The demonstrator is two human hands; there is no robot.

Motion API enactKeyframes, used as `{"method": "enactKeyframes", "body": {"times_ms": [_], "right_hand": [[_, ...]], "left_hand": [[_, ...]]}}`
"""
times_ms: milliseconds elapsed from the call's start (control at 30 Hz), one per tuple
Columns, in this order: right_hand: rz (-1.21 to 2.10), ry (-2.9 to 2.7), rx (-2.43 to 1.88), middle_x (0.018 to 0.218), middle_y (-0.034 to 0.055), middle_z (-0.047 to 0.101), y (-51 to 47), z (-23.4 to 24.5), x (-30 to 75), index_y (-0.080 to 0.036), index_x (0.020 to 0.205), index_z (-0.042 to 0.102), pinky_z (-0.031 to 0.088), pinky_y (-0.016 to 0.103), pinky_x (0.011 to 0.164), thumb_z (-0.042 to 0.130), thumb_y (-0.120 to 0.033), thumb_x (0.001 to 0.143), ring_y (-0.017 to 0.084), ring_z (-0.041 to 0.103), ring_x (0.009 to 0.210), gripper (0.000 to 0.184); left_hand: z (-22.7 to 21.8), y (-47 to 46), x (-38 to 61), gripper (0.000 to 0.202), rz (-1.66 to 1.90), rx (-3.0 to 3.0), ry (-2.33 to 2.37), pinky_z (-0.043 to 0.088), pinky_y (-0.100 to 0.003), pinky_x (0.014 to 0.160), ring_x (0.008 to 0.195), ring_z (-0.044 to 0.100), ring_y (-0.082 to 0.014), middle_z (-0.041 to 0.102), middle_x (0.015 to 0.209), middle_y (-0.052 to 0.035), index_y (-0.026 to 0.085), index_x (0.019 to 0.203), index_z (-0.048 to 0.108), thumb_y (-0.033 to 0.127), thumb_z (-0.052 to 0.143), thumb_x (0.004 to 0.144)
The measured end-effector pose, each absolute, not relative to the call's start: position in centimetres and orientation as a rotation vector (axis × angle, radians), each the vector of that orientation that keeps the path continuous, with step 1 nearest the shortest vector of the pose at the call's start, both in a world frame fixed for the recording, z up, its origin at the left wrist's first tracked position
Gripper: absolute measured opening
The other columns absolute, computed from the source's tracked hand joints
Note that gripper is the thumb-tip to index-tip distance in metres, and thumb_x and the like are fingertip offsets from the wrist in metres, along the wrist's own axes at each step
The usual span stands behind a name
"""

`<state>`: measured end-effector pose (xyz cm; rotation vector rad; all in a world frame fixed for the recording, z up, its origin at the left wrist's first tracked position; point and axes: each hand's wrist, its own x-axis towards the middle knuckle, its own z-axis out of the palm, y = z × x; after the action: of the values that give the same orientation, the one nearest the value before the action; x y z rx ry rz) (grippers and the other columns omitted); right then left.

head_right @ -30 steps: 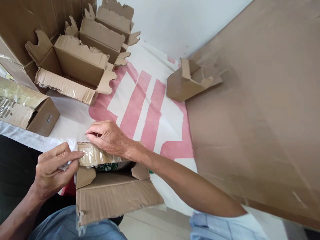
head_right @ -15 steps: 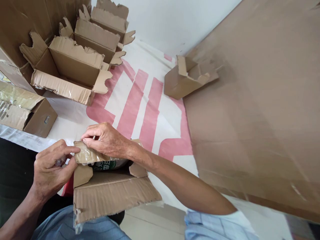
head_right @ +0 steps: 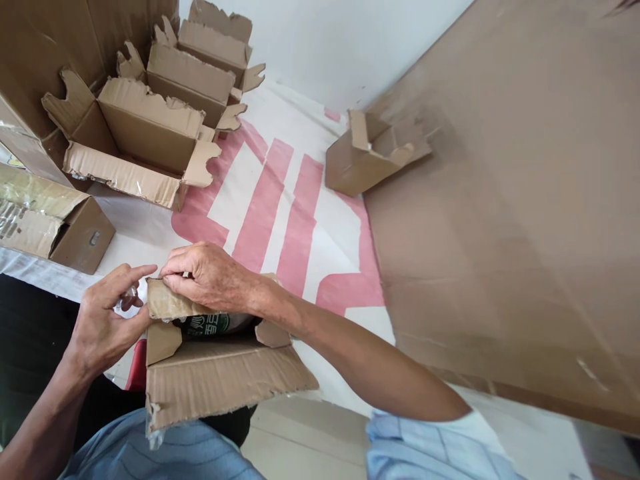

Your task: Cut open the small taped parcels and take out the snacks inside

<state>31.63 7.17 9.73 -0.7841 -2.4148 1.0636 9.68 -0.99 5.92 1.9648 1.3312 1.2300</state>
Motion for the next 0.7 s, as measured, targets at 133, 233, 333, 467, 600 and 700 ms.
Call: {"method": "enactKeyframes", "body": {"times_ms": [133, 233, 333, 467, 600, 700], "right_hand": [[0.972, -2.485, -0.789, 0.094, 0.006, 0.082, 6.8, 9.8, 31.7, -0.018, 0.095, 0.084, 0.056, 0.031, 0.082, 0.059, -0.016, 0.111, 0.017, 0.073, 0.084, 0.03], [0.883, -2.496, -0.83, 0.095, 0.0069, 0.082, 6.3, 9.5, 31.8, -0.019, 0.097, 0.085, 0.057, 0.032, 0.082, 0.06, -0.018, 0.112, 0.018, 0.074, 0.086, 0.029], [0.836, -2.49, -0.858, 0.093, 0.0067, 0.081, 5.9, 9.2, 31.8, -0.02, 0.097, 0.085, 0.058, 0.032, 0.081, 0.061, -0.021, 0.114, 0.019, 0.074, 0.087, 0.03], [0.824, -2.478, -0.85, 0.092, 0.0064, 0.08, 5.9, 8.9, 31.9, -0.021, 0.096, 0.085, 0.058, 0.033, 0.08, 0.061, -0.023, 0.115, 0.019, 0.073, 0.085, 0.031], [0.8, -2.478, -0.846, 0.093, 0.0064, 0.08, 5.8, 8.6, 31.8, -0.021, 0.095, 0.084, 0.057, 0.032, 0.08, 0.06, -0.023, 0.117, 0.019, 0.073, 0.086, 0.033], [0.769, -2.499, -0.847, 0.095, 0.0062, 0.079, 5.6, 8.3, 31.9, -0.021, 0.097, 0.083, 0.058, 0.031, 0.082, 0.061, -0.025, 0.118, 0.018, 0.073, 0.088, 0.03]], "left_hand": [[6.2, -0.3, 9.3, 0.028, 1.145, 1.952, 1.289, 0.046, -0.023, 0.058, 0.06, 0.055, -0.0101, 0.059, 0.074, 0.0048, 0.018, 0.108, 0.083, 0.011, 0.064, 0.089], [6.2, -0.4, 9.4, 0.028, 1.131, 1.932, 1.292, 0.047, -0.023, 0.058, 0.06, 0.055, -0.01, 0.061, 0.075, 0.0045, 0.019, 0.107, 0.082, 0.01, 0.063, 0.088], [6.0, -0.6, 9.6, 0.035, 1.242, 1.976, 1.279, 0.046, -0.023, 0.059, 0.06, 0.054, -0.01, 0.06, 0.076, 0.0052, 0.02, 0.114, 0.081, 0.006, 0.064, 0.088], [5.6, -0.9, 9.9, 0.033, 1.469, 2.053, 1.16, 0.045, -0.022, 0.061, 0.065, 0.055, -0.0096, 0.058, 0.078, 0.0046, 0.023, 0.108, 0.082, -0.001, 0.066, 0.091], [5.2, -0.8, 10.1, 0.033, 1.522, 1.996, 1.1, 0.038, -0.021, 0.055, 0.06, 0.05, -0.0078, 0.055, 0.073, 0.0057, 0.023, 0.099, 0.082, -0.005, 0.067, 0.091], [5.0, -0.7, 10.3, 0.032, 1.54, 1.949, 1.122, 0.038, -0.021, 0.055, 0.059, 0.049, -0.0078, 0.056, 0.071, 0.0059, 0.023, 0.097, 0.083, -0.005, 0.069, 0.09]]}}
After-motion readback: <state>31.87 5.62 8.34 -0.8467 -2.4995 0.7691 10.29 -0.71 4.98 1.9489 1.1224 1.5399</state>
